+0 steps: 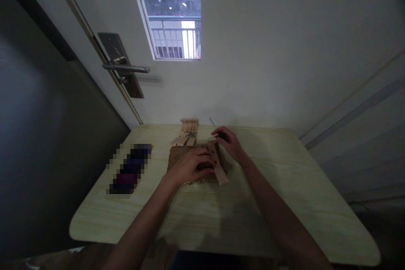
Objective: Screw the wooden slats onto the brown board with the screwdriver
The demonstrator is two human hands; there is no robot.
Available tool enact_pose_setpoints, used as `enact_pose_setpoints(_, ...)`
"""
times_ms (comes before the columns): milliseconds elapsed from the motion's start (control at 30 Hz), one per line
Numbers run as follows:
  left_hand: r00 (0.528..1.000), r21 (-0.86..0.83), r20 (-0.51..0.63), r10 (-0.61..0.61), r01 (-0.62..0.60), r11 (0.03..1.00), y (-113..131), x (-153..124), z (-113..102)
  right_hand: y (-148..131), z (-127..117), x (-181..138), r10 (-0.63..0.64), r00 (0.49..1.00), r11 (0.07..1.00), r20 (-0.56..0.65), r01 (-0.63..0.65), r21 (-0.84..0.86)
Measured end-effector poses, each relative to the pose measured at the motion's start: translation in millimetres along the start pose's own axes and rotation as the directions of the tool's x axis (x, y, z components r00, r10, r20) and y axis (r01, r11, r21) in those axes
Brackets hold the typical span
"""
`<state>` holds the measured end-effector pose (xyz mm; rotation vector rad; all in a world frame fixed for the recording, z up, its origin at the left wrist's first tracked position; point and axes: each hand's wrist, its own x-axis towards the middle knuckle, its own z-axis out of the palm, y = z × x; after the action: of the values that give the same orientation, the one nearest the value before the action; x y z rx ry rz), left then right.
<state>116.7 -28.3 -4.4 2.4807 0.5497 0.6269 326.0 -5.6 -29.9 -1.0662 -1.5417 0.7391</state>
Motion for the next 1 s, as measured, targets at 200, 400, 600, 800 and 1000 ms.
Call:
enact_pose_setpoints(200, 0.995, 0.009, -0.047, -0.088, 0.089, 0.996, -6.1, -3.2, -0.3, -2.1, 1.6, -1.9, -0.01, 0.998, 1.0, 0.055, 0.011, -0.014)
enact_pose_setpoints(400, 0.989, 0.04, -0.061, -0.133, 0.135, 0.99, -14.3, -6.8, -1.1, 1.4, 2.9, -4.5, 0.004, 0.999, 0.999, 0.046, -0.002, -0.048)
enact_pose_setpoints(600, 0.991, 0.051, -0.05, -0.122, 0.124, 0.991, -15.9, -7.0, -1.8, 2.0, 2.5, -7.4, 0.017, 1.0, 0.998, 0.003, -0.016, -0.064)
enact_pose_setpoints(800, 0.998, 0.048, -0.059, -0.031, 0.034, 0.998, -14.3, -7.5, -0.3, 3.1, -0.2, -6.5, 0.029, 1.0, 0.999, -0.012, -0.029, -0.046)
enact_pose_setpoints(1000, 0.999, 0.037, -0.032, -0.01, 0.011, 0.999, -12.9, -5.0, -0.9, 2.4, -3.9, -4.9, 0.031, 0.999, 1.0, -0.039, -0.031, -0.003)
